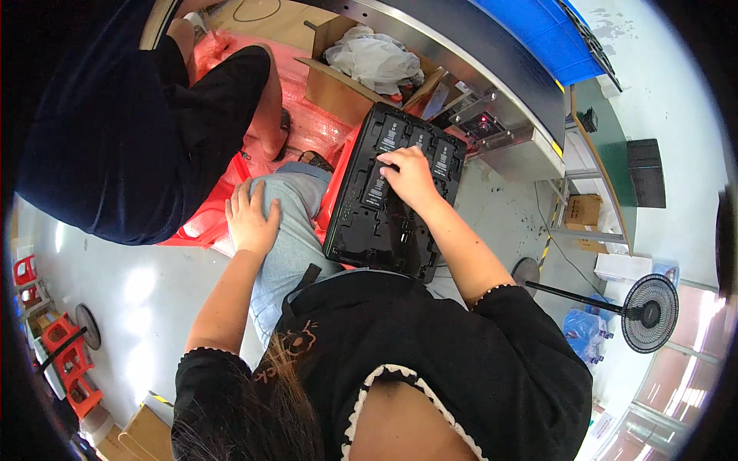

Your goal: The person sits on a low stool and repeatedly picks up small black rectangular electronic components from a red tray on their lap. They place these components onto a nearby table and then return them to the tray, performing this repetitive cycle continuously.

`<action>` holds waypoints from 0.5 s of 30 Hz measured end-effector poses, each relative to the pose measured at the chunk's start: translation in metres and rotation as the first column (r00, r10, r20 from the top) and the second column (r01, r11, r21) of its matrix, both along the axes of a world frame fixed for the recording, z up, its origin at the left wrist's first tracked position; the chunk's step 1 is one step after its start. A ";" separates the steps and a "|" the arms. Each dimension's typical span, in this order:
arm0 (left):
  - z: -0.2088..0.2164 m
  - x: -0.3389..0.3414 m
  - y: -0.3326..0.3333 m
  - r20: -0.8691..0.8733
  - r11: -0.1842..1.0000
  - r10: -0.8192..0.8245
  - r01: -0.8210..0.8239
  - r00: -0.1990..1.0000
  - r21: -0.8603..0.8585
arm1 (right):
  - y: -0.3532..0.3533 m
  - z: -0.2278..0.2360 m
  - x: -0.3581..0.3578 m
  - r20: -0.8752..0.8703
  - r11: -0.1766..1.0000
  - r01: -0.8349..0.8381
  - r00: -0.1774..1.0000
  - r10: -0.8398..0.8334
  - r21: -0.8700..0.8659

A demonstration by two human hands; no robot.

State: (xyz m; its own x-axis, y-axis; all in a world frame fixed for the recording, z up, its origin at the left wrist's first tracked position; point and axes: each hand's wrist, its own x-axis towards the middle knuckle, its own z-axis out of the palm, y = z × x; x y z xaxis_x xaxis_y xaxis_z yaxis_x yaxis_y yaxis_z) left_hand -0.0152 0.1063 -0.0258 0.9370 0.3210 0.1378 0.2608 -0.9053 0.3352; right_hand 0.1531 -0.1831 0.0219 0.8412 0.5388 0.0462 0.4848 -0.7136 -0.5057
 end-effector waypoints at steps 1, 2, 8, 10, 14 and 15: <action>0.000 0.000 0.000 0.006 1.000 -0.004 0.004 1.000 -0.002 | 0.000 0.002 0.001 0.000 0.999 0.049 0.999 -0.049 0.014; 0.000 -0.001 0.000 0.002 1.000 -0.004 0.004 1.000 -0.001 | 0.000 0.002 -0.002 0.053 1.000 0.026 0.998 -0.027 0.014; 0.000 -0.005 0.001 0.001 1.000 -0.005 0.005 1.000 -0.014 | -0.001 0.031 0.010 0.363 0.966 0.022 0.924 -0.118 0.256; 0.002 -0.004 -0.001 0.000 1.000 -0.014 0.014 1.000 -0.010 | -0.007 0.072 0.027 0.333 0.935 0.071 0.923 -0.193 0.346; 0.004 0.005 -0.012 0.068 0.994 -0.110 0.108 0.992 0.024 | -0.041 0.138 0.086 0.482 0.911 0.165 0.805 -0.345 0.377; 0.007 0.009 -0.017 0.111 0.984 -0.176 0.176 0.978 0.006 | -0.047 0.152 0.106 0.534 0.922 0.146 0.778 -0.330 0.358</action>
State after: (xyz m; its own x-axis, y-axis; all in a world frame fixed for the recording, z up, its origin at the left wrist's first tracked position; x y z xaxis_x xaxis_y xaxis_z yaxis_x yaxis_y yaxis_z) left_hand -0.0064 0.0889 -0.0185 0.9578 0.1531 0.2431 0.0586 -0.9325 0.3565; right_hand 0.2594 -0.2301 0.1736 0.7048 0.2100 0.6776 0.5824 -0.7167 -0.3836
